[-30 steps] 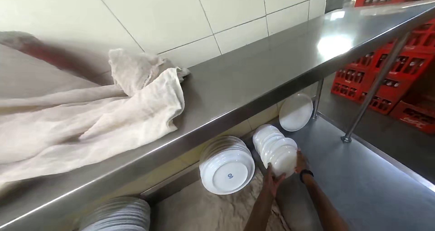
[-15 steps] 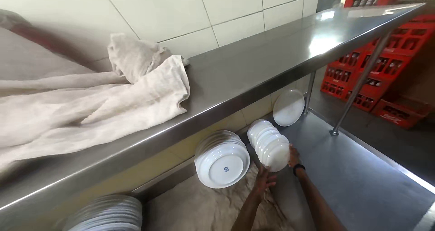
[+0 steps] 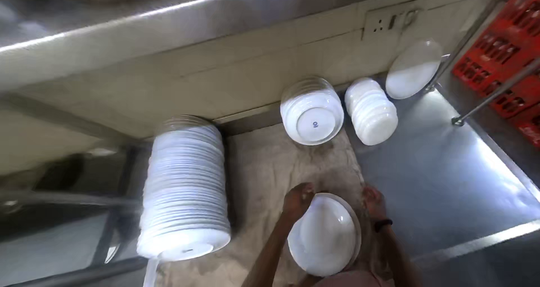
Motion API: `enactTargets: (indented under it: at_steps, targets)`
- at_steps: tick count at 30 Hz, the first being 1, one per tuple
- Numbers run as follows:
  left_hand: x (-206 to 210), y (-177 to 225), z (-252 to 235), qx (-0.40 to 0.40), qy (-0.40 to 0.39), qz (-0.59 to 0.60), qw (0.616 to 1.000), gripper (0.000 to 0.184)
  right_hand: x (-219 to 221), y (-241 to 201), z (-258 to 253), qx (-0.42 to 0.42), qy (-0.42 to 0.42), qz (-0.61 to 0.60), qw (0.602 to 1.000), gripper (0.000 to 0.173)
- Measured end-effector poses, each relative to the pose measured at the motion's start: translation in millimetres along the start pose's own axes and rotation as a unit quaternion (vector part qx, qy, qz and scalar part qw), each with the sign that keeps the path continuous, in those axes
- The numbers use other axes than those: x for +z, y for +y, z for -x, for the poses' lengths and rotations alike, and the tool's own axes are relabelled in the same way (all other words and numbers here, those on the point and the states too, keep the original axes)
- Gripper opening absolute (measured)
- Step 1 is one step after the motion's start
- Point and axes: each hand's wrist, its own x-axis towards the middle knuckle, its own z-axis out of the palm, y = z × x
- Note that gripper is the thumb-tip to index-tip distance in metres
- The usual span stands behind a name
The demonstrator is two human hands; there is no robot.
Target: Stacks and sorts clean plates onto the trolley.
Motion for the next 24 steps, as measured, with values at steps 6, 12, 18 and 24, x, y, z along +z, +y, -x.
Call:
enactTargets:
  at_steps: [6,12,18,24]
  targets:
    - [25,-63,85,-0.094,0.034,-0.096,0.99,0.059,39,9,94,-0.062,-0.023,0.293,0.954,0.054]
    - [8,-43,73,-0.111,-0.06,-0.122,0.984,0.07,42,-29,107,0.021,-0.098,0.402,0.91,0.068]
    - [-4,-41,62,-0.105,-0.129,-0.101,0.981,0.074,43,-5,85,0.058,-0.122,0.36,0.923,0.07]
    - [2,-51,79,-0.121,-0.092,0.053,0.987,0.083,54,-4,118,0.045,-0.05,0.185,0.98,0.069]
